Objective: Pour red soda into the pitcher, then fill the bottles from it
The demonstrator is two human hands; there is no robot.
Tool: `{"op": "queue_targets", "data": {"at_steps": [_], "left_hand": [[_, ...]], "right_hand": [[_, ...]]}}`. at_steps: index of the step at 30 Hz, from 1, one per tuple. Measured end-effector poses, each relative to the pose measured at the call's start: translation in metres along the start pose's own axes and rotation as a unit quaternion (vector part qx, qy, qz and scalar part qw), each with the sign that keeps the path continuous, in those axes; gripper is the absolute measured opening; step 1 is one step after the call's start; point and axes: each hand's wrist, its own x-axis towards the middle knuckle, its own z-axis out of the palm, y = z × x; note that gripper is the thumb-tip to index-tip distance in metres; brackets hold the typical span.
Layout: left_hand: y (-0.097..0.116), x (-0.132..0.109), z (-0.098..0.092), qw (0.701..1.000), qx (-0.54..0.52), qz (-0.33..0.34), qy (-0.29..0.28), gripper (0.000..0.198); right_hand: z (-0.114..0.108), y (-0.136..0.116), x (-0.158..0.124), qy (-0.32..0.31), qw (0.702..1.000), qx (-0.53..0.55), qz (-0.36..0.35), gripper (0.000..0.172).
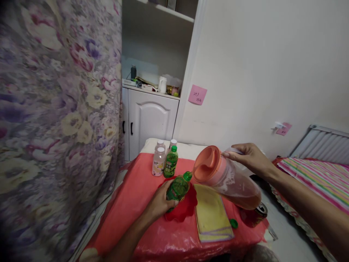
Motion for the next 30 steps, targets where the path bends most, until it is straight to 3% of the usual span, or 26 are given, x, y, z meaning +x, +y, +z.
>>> {"op": "queue_targets", "data": {"at_steps": [22, 30], "left_hand": [[0.015, -0.003, 0.000, 1.000, 0.020, 0.002, 0.008, 0.064], [0.007, -0.002, 0.000, 1.000, 0.015, 0.008, 0.001, 0.063]], "right_hand": [[-0.003, 0.003, 0.002, -0.008, 0.999, -0.030, -0.005, 0.049], [-0.002, -0.001, 0.000, -0.001, 1.000, -0.028, -0.003, 0.049]]}}
